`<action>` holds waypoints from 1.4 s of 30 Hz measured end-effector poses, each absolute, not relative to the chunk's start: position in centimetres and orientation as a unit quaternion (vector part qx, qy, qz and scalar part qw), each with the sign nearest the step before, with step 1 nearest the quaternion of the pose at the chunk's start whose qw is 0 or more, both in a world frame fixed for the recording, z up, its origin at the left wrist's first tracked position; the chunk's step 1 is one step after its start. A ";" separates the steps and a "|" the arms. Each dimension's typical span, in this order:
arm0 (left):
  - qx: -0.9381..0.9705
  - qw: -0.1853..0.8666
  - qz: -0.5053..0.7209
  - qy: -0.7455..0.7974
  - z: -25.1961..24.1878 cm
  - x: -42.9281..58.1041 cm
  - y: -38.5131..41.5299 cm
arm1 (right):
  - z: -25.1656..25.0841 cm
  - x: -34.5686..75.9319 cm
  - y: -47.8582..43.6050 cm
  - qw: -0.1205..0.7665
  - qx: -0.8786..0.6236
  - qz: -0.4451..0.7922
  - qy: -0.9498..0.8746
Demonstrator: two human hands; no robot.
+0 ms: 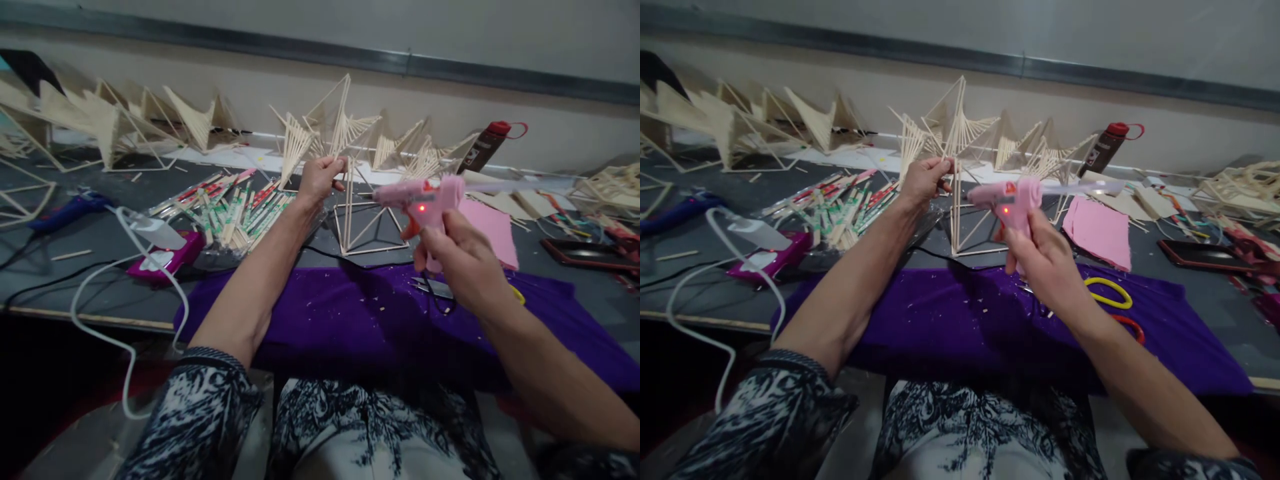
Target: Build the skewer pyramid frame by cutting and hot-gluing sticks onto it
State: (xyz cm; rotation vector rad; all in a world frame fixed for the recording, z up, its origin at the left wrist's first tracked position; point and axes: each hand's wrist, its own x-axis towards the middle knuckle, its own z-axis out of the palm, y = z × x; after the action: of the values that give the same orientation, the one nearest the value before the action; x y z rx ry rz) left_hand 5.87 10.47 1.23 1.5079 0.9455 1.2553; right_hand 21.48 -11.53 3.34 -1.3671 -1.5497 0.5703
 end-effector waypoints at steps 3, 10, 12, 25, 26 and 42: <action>0.607 0.468 0.513 0.385 1.2 5.9 10.5 | 1.6 21.8 -14.0 0.413 -0.590 0.253 -0.646; 0.620 0.460 0.512 0.376 1.1 5.8 10.3 | -1.7 21.6 -13.5 0.366 -0.621 0.274 -0.637; 0.624 0.458 0.511 0.374 1.0 5.8 10.2 | -2.0 21.5 -13.0 0.366 -0.627 0.261 -0.637; 0.559 0.488 0.573 0.348 3.4 4.5 9.8 | 0.1 21.0 -13.2 0.450 -0.572 0.243 -0.641; 0.555 0.501 0.573 0.336 3.7 4.6 9.5 | 0.3 21.1 -13.2 0.457 -0.571 0.238 -0.639; 0.546 0.587 0.519 0.295 2.7 2.4 2.0 | -1.1 22.5 -14.6 0.418 -0.600 0.299 -0.613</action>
State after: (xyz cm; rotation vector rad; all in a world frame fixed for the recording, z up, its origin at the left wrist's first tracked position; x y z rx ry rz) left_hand 2.37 1.96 2.74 1.2733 0.6884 1.2096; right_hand 22.50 -14.58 -1.09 -1.5046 -1.5388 0.7493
